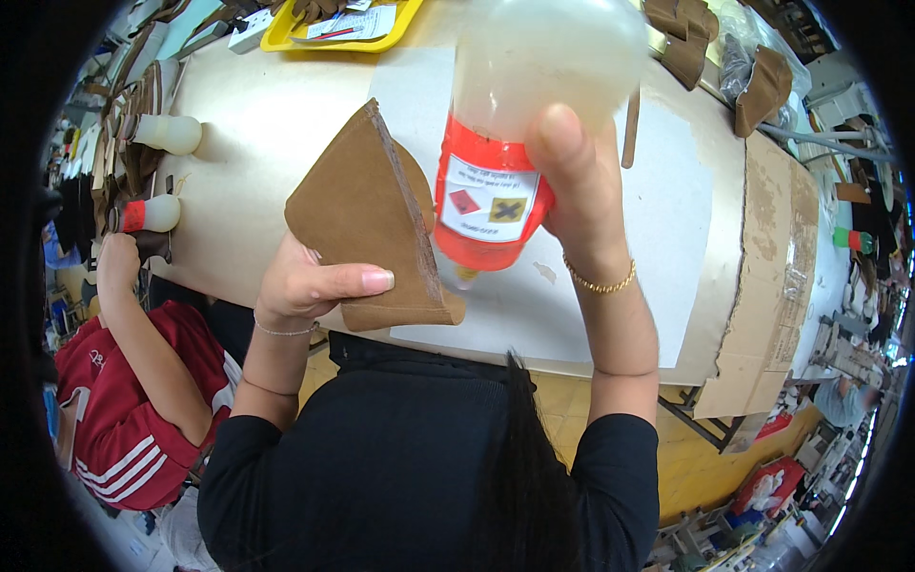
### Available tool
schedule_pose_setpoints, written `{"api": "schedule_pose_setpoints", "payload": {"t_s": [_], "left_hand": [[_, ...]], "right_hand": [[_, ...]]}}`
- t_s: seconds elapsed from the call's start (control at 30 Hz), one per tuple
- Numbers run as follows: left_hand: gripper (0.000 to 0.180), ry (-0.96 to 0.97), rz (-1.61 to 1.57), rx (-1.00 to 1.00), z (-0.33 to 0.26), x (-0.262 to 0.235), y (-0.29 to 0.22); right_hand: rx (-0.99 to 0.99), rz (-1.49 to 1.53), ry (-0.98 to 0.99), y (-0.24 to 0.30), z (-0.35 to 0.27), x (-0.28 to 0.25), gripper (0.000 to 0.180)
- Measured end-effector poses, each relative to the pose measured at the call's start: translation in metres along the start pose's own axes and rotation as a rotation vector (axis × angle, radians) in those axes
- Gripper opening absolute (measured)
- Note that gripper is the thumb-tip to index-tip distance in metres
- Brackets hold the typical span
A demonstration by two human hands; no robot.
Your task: The person applies glue to the edges of brown leather pieces using a red glue bottle, then sets them aside. They later pick up a bundle of thin leather strips, separate them, and arrange them in parallel rows on the table.
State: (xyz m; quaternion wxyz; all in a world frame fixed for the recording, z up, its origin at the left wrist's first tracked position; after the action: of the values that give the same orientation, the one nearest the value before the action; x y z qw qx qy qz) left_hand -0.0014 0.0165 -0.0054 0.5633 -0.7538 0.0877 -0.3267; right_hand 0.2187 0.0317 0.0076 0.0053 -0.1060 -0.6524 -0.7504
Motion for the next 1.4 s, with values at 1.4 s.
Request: {"api": "schedule_pose_setpoints", "payload": {"t_s": [1.4], "left_hand": [[0.061, -0.098, -0.097, 0.005, -0.002, 0.005, -0.005]], "right_hand": [[0.054, 0.529, 0.213, 0.001, 0.046, -0.020, 0.077]]}}
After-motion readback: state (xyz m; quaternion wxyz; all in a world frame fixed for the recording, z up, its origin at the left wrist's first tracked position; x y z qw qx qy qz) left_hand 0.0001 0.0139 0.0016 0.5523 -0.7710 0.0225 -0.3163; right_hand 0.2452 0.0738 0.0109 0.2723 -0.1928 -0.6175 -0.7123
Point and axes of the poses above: each hand's wrist, its own z-axis towards the middle knuckle, its own x-axis out of the palm, y = z × x, the point moved 4 cm from there along z, towards the middle knuckle, and after that the axes turned 5 degrees about x, right-handed, at the moved point
